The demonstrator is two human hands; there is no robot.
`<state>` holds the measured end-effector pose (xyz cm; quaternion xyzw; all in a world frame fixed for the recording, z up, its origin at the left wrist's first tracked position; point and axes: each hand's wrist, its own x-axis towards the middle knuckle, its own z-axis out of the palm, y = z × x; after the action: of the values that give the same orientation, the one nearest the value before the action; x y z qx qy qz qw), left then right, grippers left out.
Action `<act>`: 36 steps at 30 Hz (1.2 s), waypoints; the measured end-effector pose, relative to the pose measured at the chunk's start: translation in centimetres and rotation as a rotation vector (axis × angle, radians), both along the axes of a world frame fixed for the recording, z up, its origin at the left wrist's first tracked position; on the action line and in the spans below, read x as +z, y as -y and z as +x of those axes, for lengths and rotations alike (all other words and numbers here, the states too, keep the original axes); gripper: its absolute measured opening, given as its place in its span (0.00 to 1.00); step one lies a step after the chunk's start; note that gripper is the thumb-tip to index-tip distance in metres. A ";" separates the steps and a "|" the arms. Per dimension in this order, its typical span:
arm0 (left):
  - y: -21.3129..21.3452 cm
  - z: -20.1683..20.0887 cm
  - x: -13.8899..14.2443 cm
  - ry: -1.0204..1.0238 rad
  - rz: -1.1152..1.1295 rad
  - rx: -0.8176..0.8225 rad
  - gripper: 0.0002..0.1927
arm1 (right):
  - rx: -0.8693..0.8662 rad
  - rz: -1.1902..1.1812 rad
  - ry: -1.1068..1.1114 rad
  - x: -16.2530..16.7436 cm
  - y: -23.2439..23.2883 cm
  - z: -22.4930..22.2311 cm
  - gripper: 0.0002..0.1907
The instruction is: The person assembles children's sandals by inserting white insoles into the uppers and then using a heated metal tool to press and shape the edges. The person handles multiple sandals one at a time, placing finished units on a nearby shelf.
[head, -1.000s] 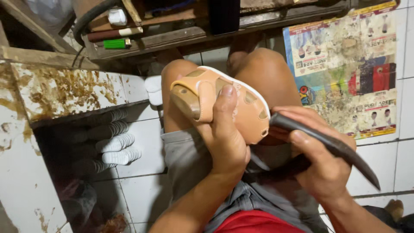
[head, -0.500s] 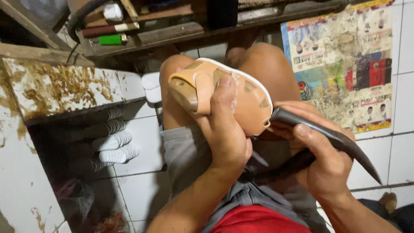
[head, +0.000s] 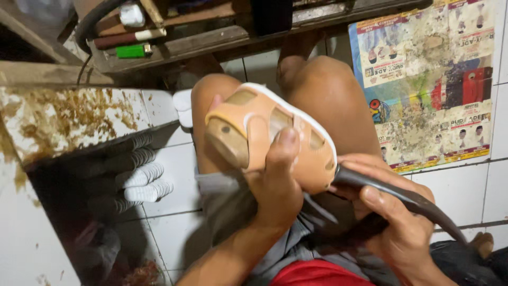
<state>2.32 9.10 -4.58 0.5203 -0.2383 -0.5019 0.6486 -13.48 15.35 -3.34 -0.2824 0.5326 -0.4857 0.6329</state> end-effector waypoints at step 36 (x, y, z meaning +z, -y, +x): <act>-0.9 4.1 -2.4 0.227 -0.260 -0.539 0.48 | 0.501 0.051 -0.223 2.6 8.5 -3.0 0.15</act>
<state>6.46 9.96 -7.01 0.4038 -0.5005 -0.5596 0.5228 -16.45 6.82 -0.69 -0.4413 0.5245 -0.2664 0.6776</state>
